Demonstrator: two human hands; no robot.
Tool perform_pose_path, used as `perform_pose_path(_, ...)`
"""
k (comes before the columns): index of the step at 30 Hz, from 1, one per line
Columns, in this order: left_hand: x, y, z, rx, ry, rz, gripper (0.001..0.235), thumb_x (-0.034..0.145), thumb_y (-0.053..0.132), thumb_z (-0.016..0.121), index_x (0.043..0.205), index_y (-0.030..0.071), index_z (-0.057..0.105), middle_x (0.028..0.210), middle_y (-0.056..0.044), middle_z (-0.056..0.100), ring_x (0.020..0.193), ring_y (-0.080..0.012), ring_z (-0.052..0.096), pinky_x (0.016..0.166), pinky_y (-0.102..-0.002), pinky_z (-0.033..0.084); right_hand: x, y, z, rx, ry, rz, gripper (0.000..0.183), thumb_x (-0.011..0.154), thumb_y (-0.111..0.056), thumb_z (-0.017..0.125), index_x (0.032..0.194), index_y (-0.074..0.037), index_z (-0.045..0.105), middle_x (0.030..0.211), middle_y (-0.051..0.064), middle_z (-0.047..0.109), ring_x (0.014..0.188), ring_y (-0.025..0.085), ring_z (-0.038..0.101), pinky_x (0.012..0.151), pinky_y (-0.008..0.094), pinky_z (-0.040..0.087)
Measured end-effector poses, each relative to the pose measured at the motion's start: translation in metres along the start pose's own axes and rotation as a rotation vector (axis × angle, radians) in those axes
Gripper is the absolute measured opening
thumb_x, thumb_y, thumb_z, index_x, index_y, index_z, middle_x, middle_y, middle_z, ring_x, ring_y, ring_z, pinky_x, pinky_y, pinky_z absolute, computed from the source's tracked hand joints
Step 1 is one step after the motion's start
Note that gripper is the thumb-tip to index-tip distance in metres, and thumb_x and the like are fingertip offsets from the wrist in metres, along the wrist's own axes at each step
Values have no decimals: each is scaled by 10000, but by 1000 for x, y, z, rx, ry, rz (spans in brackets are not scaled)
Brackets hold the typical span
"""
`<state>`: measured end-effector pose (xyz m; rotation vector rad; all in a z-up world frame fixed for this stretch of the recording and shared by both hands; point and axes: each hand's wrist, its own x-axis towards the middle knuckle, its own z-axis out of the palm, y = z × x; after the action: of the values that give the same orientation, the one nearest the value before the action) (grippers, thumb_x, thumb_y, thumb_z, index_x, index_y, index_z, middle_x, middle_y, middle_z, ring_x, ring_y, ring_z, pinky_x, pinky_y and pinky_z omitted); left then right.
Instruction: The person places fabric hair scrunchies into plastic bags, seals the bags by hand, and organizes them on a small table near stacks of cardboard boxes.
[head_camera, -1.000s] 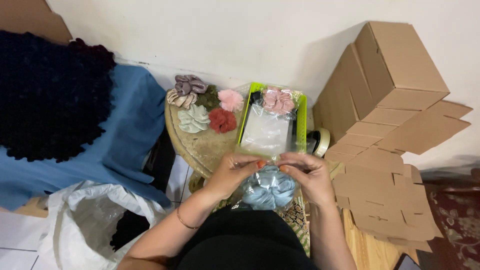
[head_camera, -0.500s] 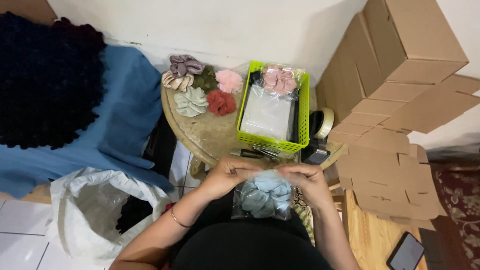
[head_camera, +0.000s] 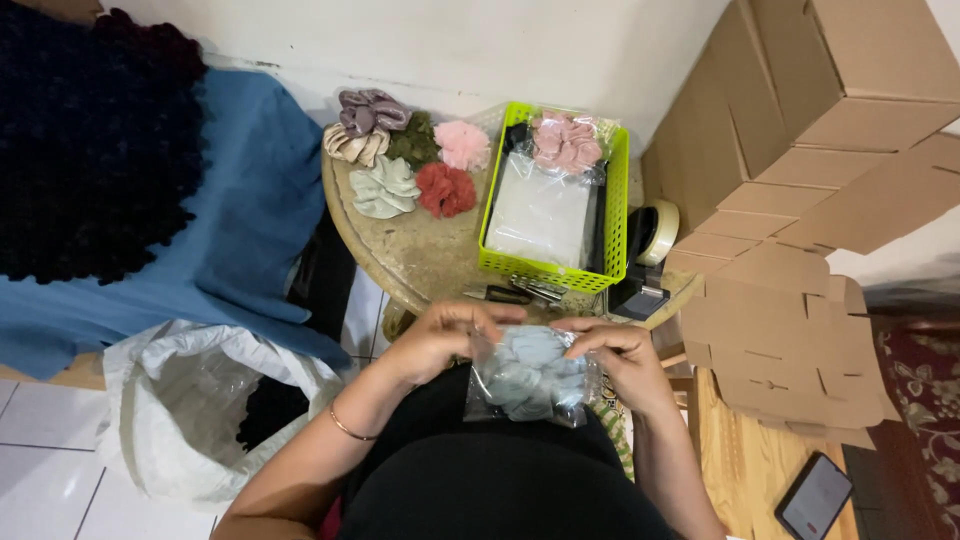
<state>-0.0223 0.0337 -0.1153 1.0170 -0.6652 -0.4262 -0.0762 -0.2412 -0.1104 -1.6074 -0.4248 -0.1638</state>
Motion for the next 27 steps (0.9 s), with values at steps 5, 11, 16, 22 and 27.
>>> perform_pose_path(5, 4, 8, 4, -151, 316, -414, 700, 907, 371, 626, 1506, 80, 413, 1390, -280, 558, 1135, -411, 672, 798, -503, 623, -2, -8, -4, -66, -34, 28, 340, 782, 224, 540, 793, 23, 814, 1061, 299, 770, 1043, 443, 732, 868, 542, 564)
perform_pose_path(11, -10, -24, 13, -4, 298, -229, 992, 686, -103, 856, 1534, 127, 395, 1494, -258, 409, 983, -254, 709, 854, -356, 642, -2, -12, -1, -81, -30, 32, 405, 768, 249, 462, 757, 29, 802, 1079, 322, 767, 1050, 467, 722, 882, 567, 551)
perform_pose_path(16, -15, -24, 27, 161, 331, -148, 1000, 589, 35, 960, 1481, 116, 516, 1469, -190, 508, 1284, -252, 551, 1083, -380, 487, -14, 15, -11, 164, 86, 161, 334, 820, -14, 490, 1102, 22, 665, 1179, 318, 724, 1100, 390, 686, 830, 427, 502)
perform_pose_path(22, -14, -3, 40, 123, 302, -137, 1029, 587, 19, 935, 1506, 123, 485, 1480, -194, 484, 1315, -253, 502, 1104, -402, 453, -19, -23, 13, 5, 139, 306, 960, 714, -467, 752, 1483, -13, 400, 1410, 358, 526, 1333, 544, 451, 1021, 610, 402)
perform_pose_path(27, -18, -3, 36, -27, 354, -250, 1131, 575, 50, 954, 1553, 148, 395, 1465, -231, 473, 1208, -258, 574, 1022, -377, 556, -28, -26, 10, 90, 175, 345, 1157, 617, 129, 868, 1599, -103, 303, 1134, 222, 738, 1000, 269, 735, 849, 394, 622)
